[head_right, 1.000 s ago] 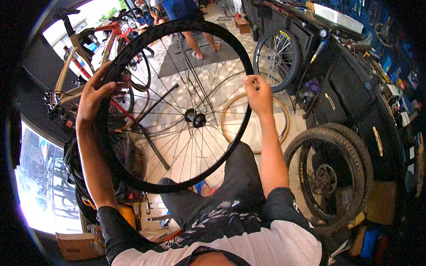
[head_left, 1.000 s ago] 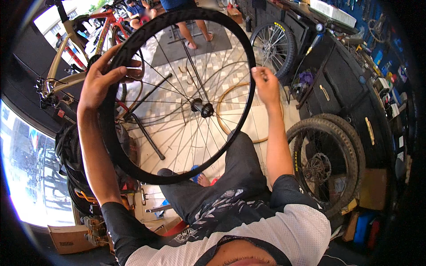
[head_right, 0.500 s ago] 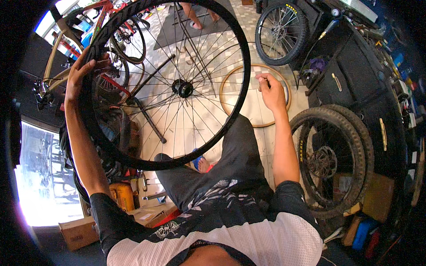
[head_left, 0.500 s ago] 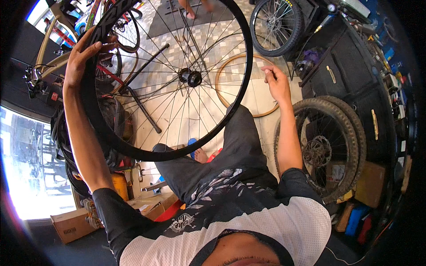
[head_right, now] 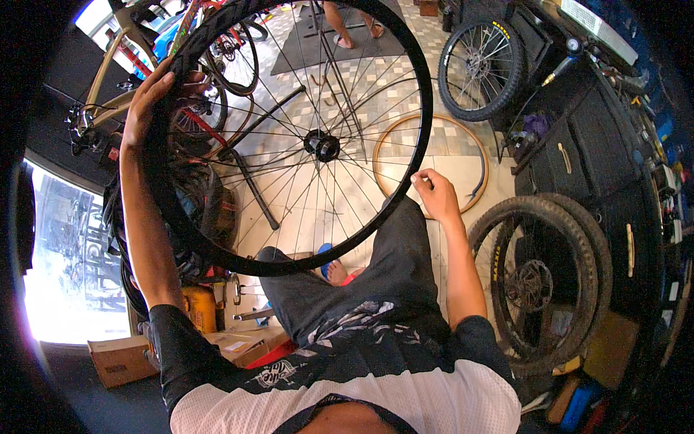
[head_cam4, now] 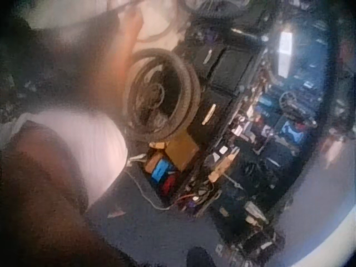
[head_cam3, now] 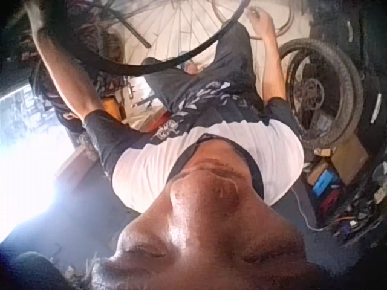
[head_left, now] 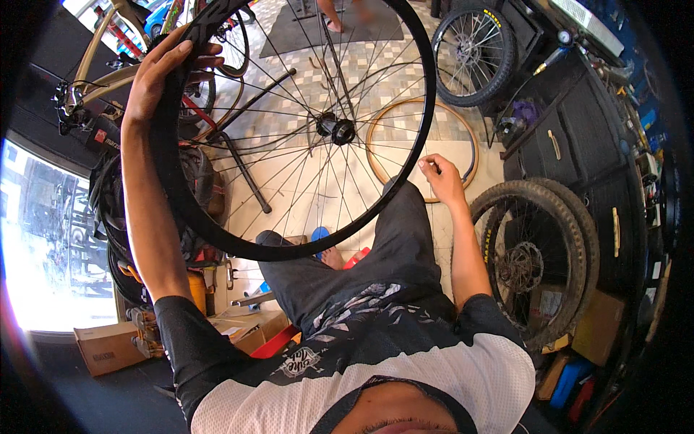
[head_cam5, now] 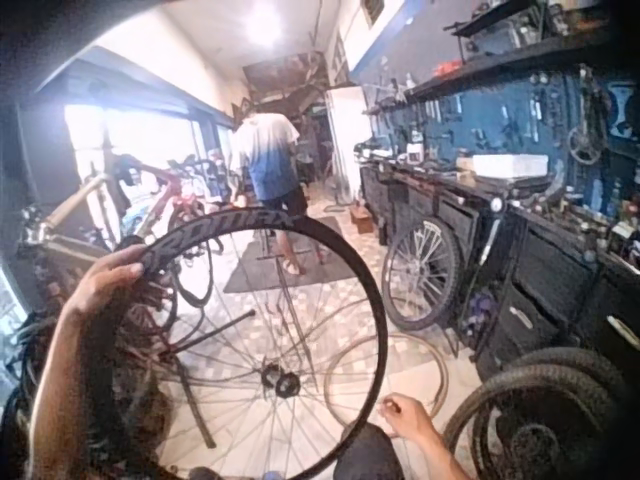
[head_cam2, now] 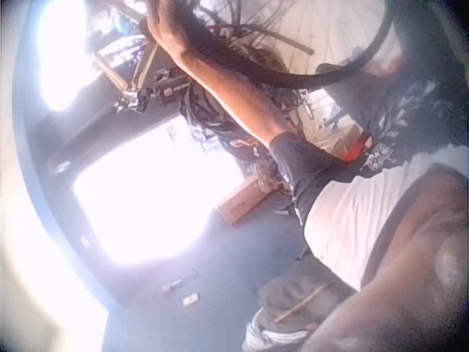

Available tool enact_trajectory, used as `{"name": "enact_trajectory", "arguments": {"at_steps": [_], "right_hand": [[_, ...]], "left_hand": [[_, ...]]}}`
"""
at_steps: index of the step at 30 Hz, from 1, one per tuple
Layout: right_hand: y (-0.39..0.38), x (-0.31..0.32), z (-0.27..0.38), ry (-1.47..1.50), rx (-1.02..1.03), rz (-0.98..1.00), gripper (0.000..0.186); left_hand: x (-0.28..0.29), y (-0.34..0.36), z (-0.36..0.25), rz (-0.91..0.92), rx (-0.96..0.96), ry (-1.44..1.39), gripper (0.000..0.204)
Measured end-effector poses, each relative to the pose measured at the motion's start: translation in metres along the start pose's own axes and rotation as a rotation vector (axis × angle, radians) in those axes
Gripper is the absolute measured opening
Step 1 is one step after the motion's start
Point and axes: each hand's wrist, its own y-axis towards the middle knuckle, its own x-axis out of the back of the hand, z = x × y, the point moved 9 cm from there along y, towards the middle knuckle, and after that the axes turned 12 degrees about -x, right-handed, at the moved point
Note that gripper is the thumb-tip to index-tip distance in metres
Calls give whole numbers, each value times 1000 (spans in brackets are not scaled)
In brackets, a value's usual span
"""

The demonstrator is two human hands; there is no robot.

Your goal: The person laces a bicycle wheel by threading spokes through the rim and hub, rotating the wheel to access different sections. The person continues this process around the wheel, ensuring each spoke is properly seated.

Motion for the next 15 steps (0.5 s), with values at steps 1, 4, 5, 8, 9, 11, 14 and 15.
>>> {"name": "enact_trajectory", "arguments": {"at_steps": [1, 4, 5, 8, 9, 11, 14, 15], "right_hand": [[-1, -1, 2, -11, 11, 5, 33], [-1, -4, 6, -38, -4, 2, 33], [-2, -3, 7, -32, -7, 6, 33], [-3, -4, 14, 3, 100, -27, 26], [-2, -5, 13, -11, 92, -29, 26], [-2, -6, 12, 3, 89, -23, 26], [-1, -7, 17, -6, 102, -18, 26], [-3, -6, 19, -15, 104, -22, 26]], "left_hand": [[-1, 0, -1, -5, -3, -12, 58], [-6, 2, -1, -7, 4, -83, 60], [-6, 0, -1, -33, 19, -85, 61], [-9, 1, -5, -41, 17, -124, 59], [-13, 1, -7, -29, 14, -162, 59], [-14, 2, -9, -54, 28, -155, 60], [-15, 1, -9, -53, 45, -157, 64], [-21, -1, -16, -47, 32, -173, 63]]}}
